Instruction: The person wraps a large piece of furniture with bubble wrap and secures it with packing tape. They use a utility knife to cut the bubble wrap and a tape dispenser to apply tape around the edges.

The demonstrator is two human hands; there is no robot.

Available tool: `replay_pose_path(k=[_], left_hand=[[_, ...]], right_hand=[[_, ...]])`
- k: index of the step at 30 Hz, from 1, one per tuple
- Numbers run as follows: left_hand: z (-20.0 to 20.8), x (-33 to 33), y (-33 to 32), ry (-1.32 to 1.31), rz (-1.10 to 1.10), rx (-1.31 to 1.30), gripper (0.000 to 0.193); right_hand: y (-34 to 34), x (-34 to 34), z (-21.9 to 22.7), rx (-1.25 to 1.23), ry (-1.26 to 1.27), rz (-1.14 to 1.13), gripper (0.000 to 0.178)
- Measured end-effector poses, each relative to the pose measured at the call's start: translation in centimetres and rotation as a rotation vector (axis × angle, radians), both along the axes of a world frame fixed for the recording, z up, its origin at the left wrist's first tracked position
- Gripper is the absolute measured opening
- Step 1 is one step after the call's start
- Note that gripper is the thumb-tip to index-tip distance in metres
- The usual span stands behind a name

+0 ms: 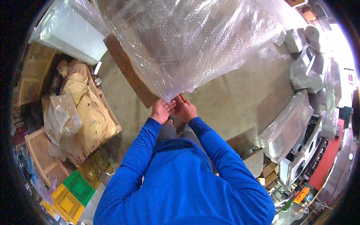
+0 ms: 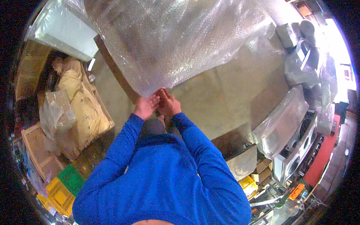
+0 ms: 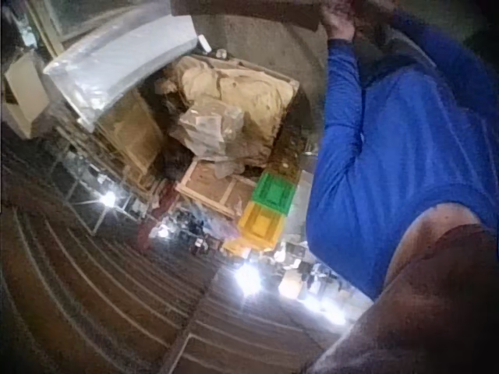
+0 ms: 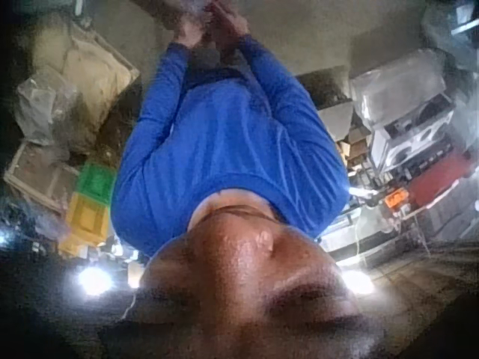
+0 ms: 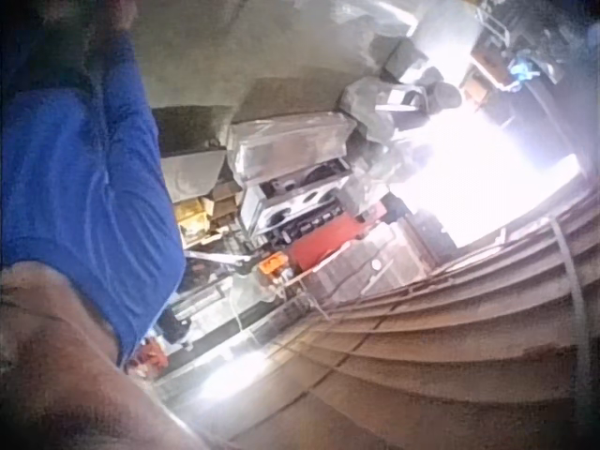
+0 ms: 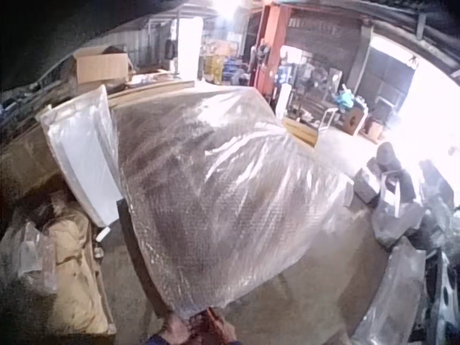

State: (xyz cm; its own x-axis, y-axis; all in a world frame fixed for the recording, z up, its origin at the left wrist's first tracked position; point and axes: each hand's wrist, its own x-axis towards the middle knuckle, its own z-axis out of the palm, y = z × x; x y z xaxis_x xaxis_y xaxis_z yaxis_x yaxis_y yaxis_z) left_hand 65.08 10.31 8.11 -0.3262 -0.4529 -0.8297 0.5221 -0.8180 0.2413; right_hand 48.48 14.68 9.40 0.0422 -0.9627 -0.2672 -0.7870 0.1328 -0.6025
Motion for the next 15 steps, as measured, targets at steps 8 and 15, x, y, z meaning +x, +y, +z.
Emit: replay_pose_path(k=[8, 15], left_hand=[[-0.2, 2.0, -5.8, -1.115, -1.004, -1.484, 0.048], [-0.3, 0.2, -8.8, -1.047, -1.372, -1.418, 0.056]], right_hand=[[-3.0, 2.9, 3.8, 0.091, 0.322, 0.120, 0.035], [-4.2, 4.7, -9.3, 0.343, 0.522, -0.059, 0.027]])
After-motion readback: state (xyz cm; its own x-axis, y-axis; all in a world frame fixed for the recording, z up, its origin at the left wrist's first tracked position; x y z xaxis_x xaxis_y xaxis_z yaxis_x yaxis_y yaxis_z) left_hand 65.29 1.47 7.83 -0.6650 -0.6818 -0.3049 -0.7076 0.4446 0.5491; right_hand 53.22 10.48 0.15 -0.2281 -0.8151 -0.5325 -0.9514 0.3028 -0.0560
